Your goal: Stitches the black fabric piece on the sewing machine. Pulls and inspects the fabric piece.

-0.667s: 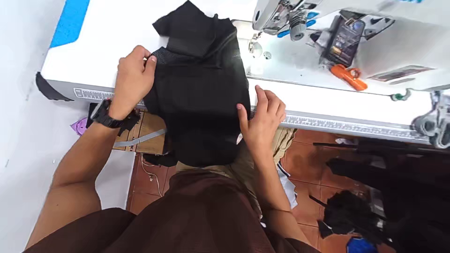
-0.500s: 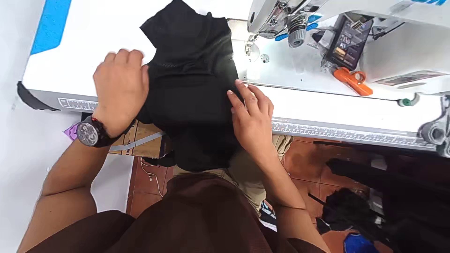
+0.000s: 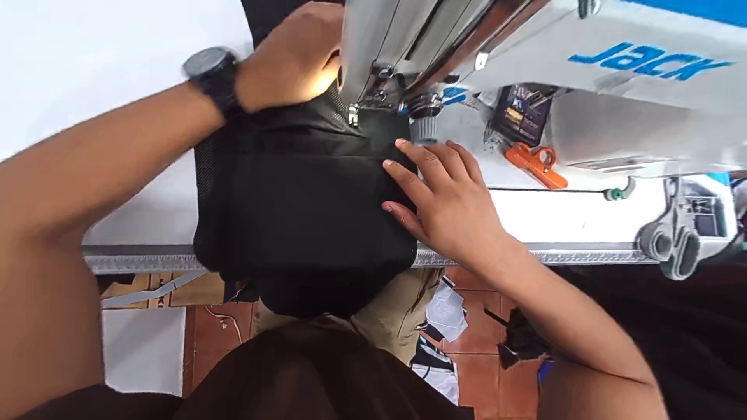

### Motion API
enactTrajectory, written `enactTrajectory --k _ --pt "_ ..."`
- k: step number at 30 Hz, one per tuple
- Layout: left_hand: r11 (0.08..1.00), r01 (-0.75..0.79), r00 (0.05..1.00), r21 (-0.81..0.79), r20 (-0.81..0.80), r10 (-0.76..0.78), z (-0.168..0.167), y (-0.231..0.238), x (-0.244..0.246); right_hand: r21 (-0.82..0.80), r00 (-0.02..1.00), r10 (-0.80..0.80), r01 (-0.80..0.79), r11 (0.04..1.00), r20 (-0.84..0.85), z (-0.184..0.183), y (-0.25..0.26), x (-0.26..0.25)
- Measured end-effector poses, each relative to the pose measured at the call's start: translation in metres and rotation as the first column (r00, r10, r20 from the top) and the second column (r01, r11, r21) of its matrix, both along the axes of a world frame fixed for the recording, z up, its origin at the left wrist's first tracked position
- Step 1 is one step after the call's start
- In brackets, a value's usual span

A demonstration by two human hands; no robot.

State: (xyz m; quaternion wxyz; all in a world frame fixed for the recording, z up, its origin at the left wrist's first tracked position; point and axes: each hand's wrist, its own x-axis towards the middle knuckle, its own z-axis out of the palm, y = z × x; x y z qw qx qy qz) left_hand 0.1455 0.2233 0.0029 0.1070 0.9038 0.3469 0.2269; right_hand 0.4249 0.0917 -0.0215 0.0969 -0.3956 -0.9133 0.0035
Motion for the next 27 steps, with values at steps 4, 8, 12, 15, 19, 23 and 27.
enactTrajectory --k 4,8,12,15,19,23,27 --pt "0.980 -0.194 0.974 0.046 -0.109 0.198 0.005 -0.065 -0.016 0.170 0.959 0.249 -0.225 0.960 -0.138 0.001 0.034 -0.011" --pt "0.978 -0.199 0.964 0.058 -0.170 0.206 -0.022 -0.103 -0.018 0.210 0.911 0.347 -0.303 0.930 -0.222 -0.016 0.050 -0.026" --pt "0.974 -0.224 0.967 -0.011 -0.129 0.221 -0.029 -0.099 -0.016 0.096 0.929 0.286 -0.270 0.958 -0.236 -0.018 0.031 -0.022" --pt "0.982 -0.187 0.976 -0.021 -0.119 0.183 -0.029 -0.098 -0.014 0.059 0.939 0.277 -0.271 0.961 -0.204 -0.015 0.025 -0.021" --pt "0.974 -0.219 0.974 -0.061 -0.067 0.214 -0.026 -0.100 -0.014 0.036 0.924 0.278 -0.279 0.960 -0.264 -0.017 0.029 -0.022" --pt "0.977 -0.203 0.979 -0.064 -0.030 0.201 -0.029 -0.098 -0.015 0.050 0.925 0.232 -0.228 0.973 -0.303 -0.018 0.034 -0.019" --pt "0.975 -0.218 0.974 -0.029 -0.066 0.216 -0.034 -0.100 -0.014 0.085 0.921 0.187 -0.168 0.982 -0.342 -0.019 0.054 -0.017"
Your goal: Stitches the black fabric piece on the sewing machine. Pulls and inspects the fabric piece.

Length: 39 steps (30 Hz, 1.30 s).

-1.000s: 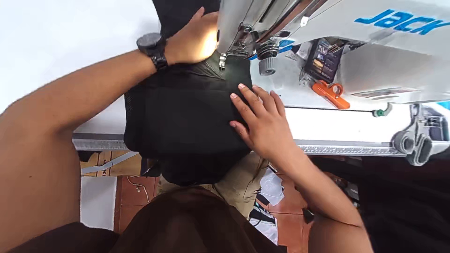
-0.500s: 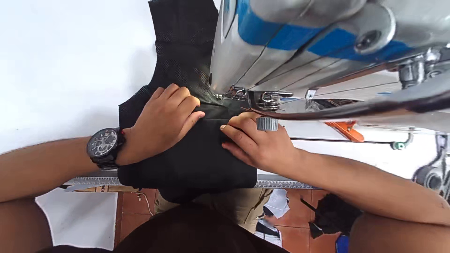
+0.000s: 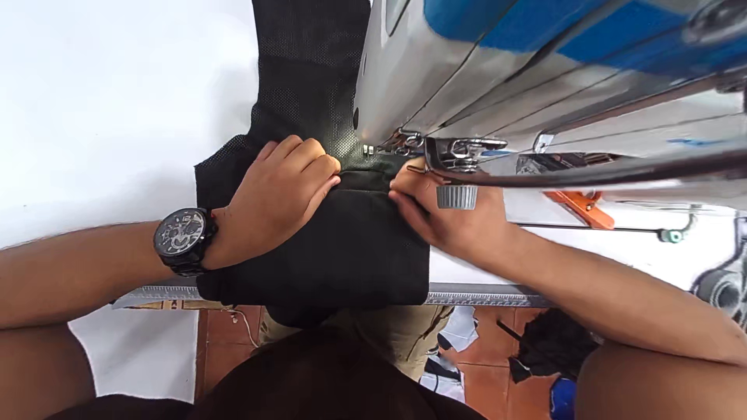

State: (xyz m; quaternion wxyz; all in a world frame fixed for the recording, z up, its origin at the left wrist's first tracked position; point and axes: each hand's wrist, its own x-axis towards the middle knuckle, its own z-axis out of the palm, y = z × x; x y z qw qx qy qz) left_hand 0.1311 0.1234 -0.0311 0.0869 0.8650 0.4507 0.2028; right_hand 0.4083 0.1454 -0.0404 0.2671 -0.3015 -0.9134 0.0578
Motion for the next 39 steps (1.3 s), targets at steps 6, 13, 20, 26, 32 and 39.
enactTrajectory --k 6,13,20,26,32,39 --pt "0.990 0.019 0.988 0.142 -0.154 0.003 0.000 -0.014 -0.004 -0.215 0.997 0.063 -0.053 0.975 0.039 -0.002 0.007 -0.023" --pt "0.989 0.117 0.985 -0.087 -0.113 -0.126 0.016 -0.002 -0.039 -0.378 0.994 0.108 -0.094 0.921 0.016 0.005 0.005 -0.027" --pt "0.964 0.051 0.989 -0.261 -0.119 -0.084 0.033 0.015 -0.065 -0.283 0.995 0.075 -0.055 0.958 0.060 0.007 0.006 -0.017" --pt "0.960 0.054 0.996 -0.274 -0.048 -0.069 0.033 0.012 -0.059 -0.229 0.997 0.050 -0.037 0.973 0.053 0.005 0.003 -0.009" --pt "0.980 0.070 0.987 -0.187 -0.130 -0.096 0.020 0.010 -0.055 -0.204 0.982 0.029 0.010 0.979 0.189 0.000 0.006 -0.017" --pt "0.999 -0.038 0.964 0.023 -0.262 0.043 0.031 -0.013 -0.027 -0.219 0.989 -0.010 0.042 0.975 0.144 0.000 0.004 -0.033"
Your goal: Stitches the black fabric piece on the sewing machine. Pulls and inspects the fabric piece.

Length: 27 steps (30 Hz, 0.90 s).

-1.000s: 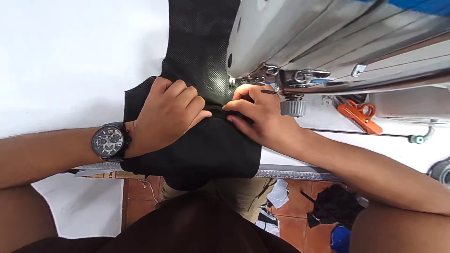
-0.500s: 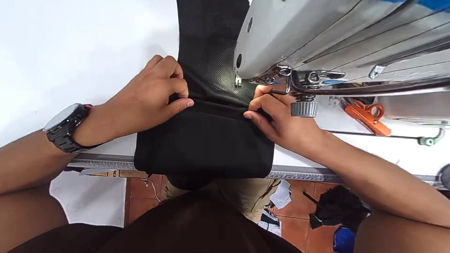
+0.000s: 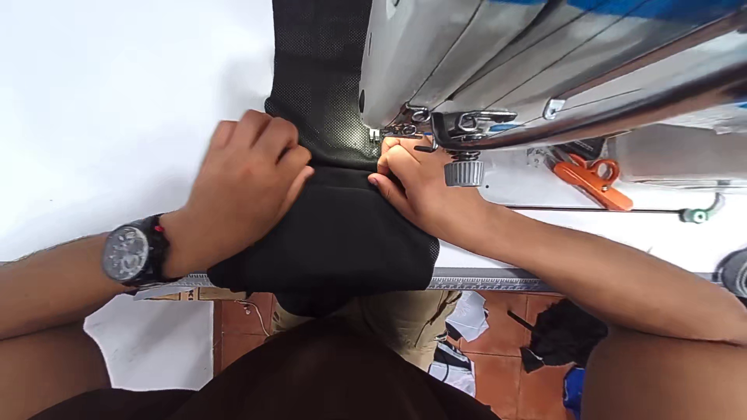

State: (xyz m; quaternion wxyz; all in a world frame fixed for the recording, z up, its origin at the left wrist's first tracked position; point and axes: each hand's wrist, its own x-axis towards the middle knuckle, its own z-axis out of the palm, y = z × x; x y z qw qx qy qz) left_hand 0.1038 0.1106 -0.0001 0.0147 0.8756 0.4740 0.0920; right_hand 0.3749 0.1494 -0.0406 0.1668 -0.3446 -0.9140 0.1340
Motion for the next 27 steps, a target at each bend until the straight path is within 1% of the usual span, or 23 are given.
enactTrajectory --k 2,4,5,7,8,9,11,14,17,20,27 --pt "0.995 0.097 0.994 0.007 0.051 -0.097 -0.003 -0.001 0.022 0.032 0.999 0.000 0.001 0.999 -0.041 -0.003 -0.001 0.002" --pt "0.978 0.206 0.969 0.042 0.130 -0.209 -0.015 0.003 0.039 0.088 0.997 -0.010 0.017 0.996 -0.079 -0.001 -0.006 0.006" --pt "0.973 0.220 0.962 0.073 0.150 -0.229 -0.022 0.006 0.044 0.127 0.994 -0.011 0.025 0.992 -0.110 0.000 -0.009 0.010" --pt "0.977 0.193 0.961 0.094 0.184 -0.207 -0.031 0.007 0.046 0.198 0.985 0.010 0.025 0.980 -0.174 0.003 -0.016 0.017" --pt "0.983 0.171 0.965 0.070 0.190 -0.181 -0.032 0.006 0.045 0.196 0.982 0.027 0.010 0.981 -0.185 0.002 -0.019 0.019" --pt "0.987 0.153 0.969 0.042 0.188 -0.158 -0.032 0.003 0.042 0.172 0.987 0.037 -0.010 0.985 -0.159 0.001 -0.022 0.019" --pt "0.991 0.137 0.976 0.012 0.172 -0.137 -0.030 -0.002 0.040 0.120 0.999 0.027 -0.023 0.992 -0.036 -0.002 -0.026 0.019" --pt "0.985 0.170 0.973 0.013 0.157 -0.170 -0.026 -0.006 0.043 0.119 0.999 0.002 -0.008 0.993 0.051 -0.004 -0.026 0.021" --pt "0.981 0.192 0.967 -0.013 0.175 -0.187 -0.025 -0.004 0.046 0.106 0.998 -0.003 -0.003 0.994 0.055 -0.002 -0.027 0.023" --pt "0.986 0.157 0.959 -0.058 0.247 -0.138 -0.026 0.000 0.047 0.111 0.999 -0.010 0.005 0.994 0.050 -0.002 -0.026 0.023" --pt "0.991 0.137 0.947 -0.002 0.293 -0.130 -0.027 0.003 0.050 0.111 0.997 -0.009 0.001 0.994 0.072 -0.002 -0.025 0.022"
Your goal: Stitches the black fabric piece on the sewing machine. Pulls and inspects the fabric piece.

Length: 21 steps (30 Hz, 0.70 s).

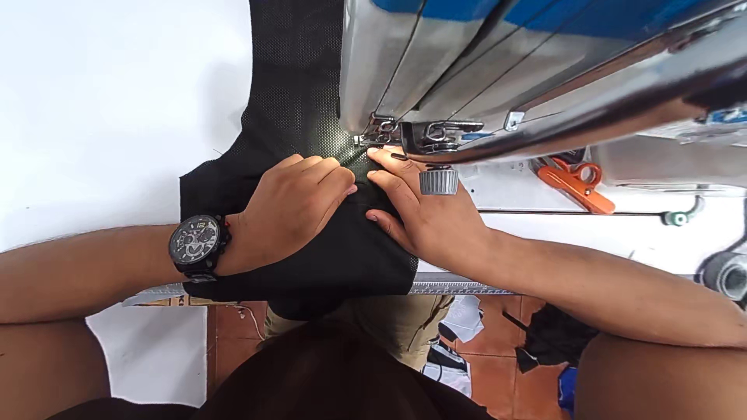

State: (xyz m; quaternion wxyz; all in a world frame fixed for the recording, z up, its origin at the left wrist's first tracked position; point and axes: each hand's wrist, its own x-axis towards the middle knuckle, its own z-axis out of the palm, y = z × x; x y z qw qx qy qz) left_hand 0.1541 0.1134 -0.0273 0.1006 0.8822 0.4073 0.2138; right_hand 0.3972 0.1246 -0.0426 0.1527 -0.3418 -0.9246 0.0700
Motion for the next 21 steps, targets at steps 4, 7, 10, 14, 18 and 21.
enactTrajectory --k 4,7,10,14,18,21 --pt "0.999 -0.023 1.000 0.047 -0.006 0.023 -0.003 0.002 0.003 -0.006 1.000 -0.007 0.007 1.000 0.000 -0.001 -0.001 0.001" --pt "0.998 -0.021 1.000 0.063 0.000 0.021 -0.004 0.004 0.004 -0.010 1.000 -0.009 0.009 1.000 0.017 -0.001 -0.003 0.001" --pt "0.997 0.059 0.998 0.057 0.005 -0.059 -0.005 0.005 0.001 -0.018 0.999 -0.013 0.013 1.000 0.032 0.000 -0.003 0.002" --pt "0.982 0.160 0.987 0.098 -0.030 -0.158 -0.005 0.008 -0.005 -0.030 0.999 -0.030 0.031 0.999 0.039 0.000 -0.002 0.001" --pt "0.973 0.194 0.980 0.125 -0.076 -0.186 -0.006 0.017 -0.018 -0.049 0.998 -0.042 0.044 0.998 0.052 0.000 0.001 0.000" --pt "0.967 0.193 0.981 0.163 -0.048 -0.188 -0.008 0.028 -0.024 -0.090 0.991 -0.064 0.074 0.993 0.116 0.002 0.010 -0.003"
